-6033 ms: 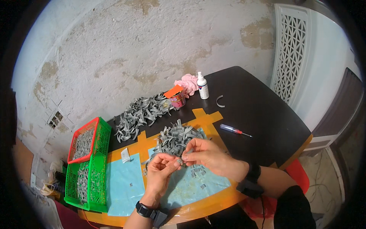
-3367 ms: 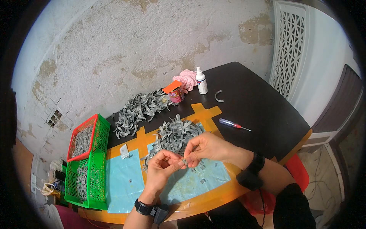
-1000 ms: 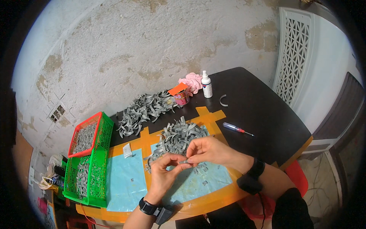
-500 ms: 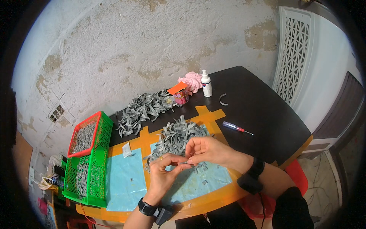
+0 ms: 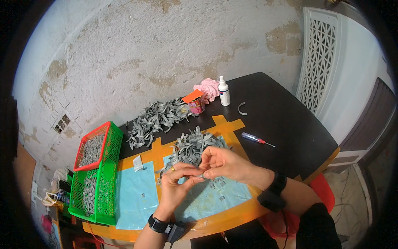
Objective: The recorder is inspecting and sorting small gray shoe components at a workbench.
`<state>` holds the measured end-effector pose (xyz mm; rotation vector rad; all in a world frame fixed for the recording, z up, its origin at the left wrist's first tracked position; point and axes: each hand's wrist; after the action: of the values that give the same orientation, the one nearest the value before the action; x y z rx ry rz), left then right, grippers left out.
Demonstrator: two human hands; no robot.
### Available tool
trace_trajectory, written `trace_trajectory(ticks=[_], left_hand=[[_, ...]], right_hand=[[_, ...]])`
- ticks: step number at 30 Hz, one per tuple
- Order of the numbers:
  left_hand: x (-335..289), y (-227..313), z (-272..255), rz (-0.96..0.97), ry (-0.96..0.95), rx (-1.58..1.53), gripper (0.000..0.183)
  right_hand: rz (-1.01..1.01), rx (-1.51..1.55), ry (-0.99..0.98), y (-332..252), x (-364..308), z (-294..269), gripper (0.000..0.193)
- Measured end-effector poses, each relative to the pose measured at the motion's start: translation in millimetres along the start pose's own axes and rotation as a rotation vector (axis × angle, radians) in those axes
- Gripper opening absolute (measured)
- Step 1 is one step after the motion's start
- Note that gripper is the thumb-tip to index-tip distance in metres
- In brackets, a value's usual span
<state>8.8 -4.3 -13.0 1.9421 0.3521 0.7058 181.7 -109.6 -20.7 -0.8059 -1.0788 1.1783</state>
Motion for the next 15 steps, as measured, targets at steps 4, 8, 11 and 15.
trace_trajectory(ticks=[4, 8, 11, 15], left_hand=[[1, -8, -2, 0.080, 0.011, -0.048, 0.019], [1, -14, 0, 0.065, -0.003, -0.112, 0.017], [1, -16, 0, 0.075, 0.019, -0.081, 0.018], [0, -15, -1, 0.070, 0.022, -0.137, 0.018]], right_hand=[[-0.013, 0.003, -0.015, 2, -1, 2, 0.026], [-0.017, -0.002, -0.013, 5, -2, 7, 0.023], [-0.045, 0.001, 0.008, 8, -2, 11, 0.021], [-0.059, 0.041, 0.004, 10, -1, 12, 0.021]])
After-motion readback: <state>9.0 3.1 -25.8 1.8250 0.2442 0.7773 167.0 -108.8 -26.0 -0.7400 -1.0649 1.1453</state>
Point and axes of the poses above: each hand's wrist, its own x-axis towards the middle knuckle, its own z-axis out of the palm, y = z × x, and after that the axes turned 5 degrees about -z, right-handed
